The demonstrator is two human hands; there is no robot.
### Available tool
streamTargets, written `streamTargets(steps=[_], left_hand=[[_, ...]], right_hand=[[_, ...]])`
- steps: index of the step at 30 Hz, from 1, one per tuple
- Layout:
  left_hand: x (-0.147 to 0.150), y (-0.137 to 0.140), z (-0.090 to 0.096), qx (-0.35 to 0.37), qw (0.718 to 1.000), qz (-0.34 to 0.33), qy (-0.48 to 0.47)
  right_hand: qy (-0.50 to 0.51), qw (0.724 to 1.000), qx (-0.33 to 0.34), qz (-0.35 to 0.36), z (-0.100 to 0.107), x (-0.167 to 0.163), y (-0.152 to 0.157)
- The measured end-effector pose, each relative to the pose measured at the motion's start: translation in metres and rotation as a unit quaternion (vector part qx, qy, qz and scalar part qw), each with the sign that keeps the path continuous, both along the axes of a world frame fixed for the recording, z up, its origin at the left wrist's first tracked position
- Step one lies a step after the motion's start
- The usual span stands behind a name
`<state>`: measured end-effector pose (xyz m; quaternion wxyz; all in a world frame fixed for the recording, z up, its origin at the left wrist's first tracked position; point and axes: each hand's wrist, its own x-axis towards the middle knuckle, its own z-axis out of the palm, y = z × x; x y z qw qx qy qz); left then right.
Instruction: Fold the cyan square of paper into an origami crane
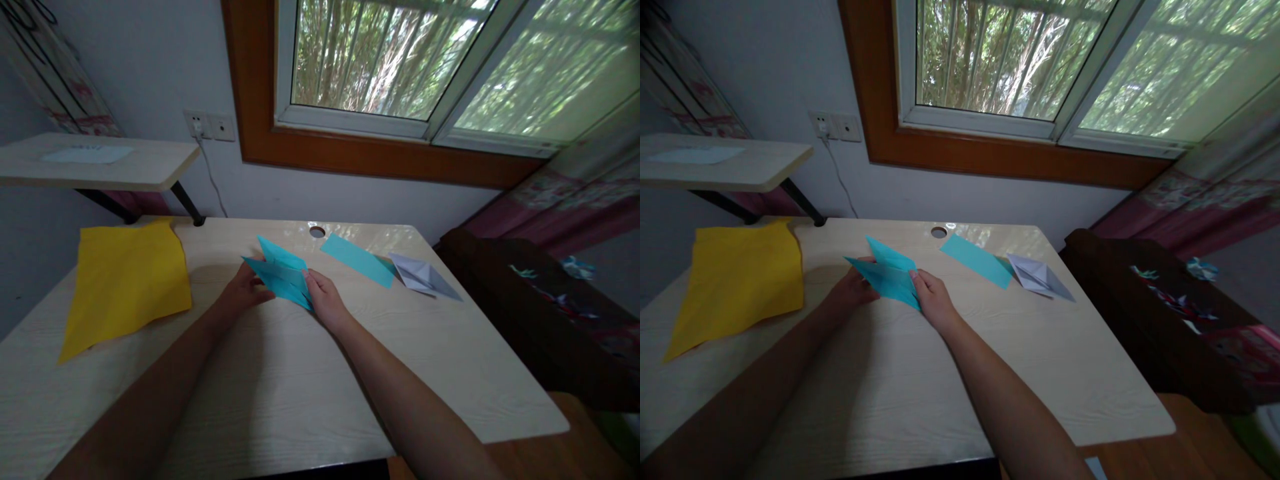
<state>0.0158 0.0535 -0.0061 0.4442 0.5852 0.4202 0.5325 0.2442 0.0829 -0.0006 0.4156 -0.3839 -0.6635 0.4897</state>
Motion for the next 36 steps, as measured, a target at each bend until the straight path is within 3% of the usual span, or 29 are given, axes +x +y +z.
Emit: streamTargets(steps=[4,6,15,20,28,33,36], left_hand=[[0.0,-0.0021,0.0019,-0.065,0.996,-0.062,-0.03],[0.0009,-0.0022,0.0045,-0.086,0.994,-0.067,-0.032],[0.0038,0.0004,0.0074,-0.08,0.996,0.042,-0.016],[0.0012,-0.0005,0.0087,-0.08,0.994,0.058,-0.05],[-0.0023,0.0023,0.0034,-0.056,0.997,0.058,-0.003],[-0.0024,-0.0008,0.0031,-0.057,0.995,0.071,0.033],[-0.0014,-0.001,-0.0002,-0.073,0.996,0.037,-0.02]], right_hand=[[0.069,0.992,-0.103,0.033,-0.0026,-0.0013,0.0038],[0.09,0.987,-0.123,0.042,-0.0041,-0.0017,0.0059],[0.107,0.988,-0.081,0.076,-0.003,-0.007,0.0002],[0.083,0.992,-0.028,0.085,-0.0014,-0.0061,-0.0015],[0.034,0.995,0.04,0.087,-0.0042,-0.004,0.0001],[0.064,0.996,0.016,0.058,-0.0042,-0.0035,0.0029],[0.09,0.994,-0.029,0.047,-0.0063,-0.0031,0.0056]])
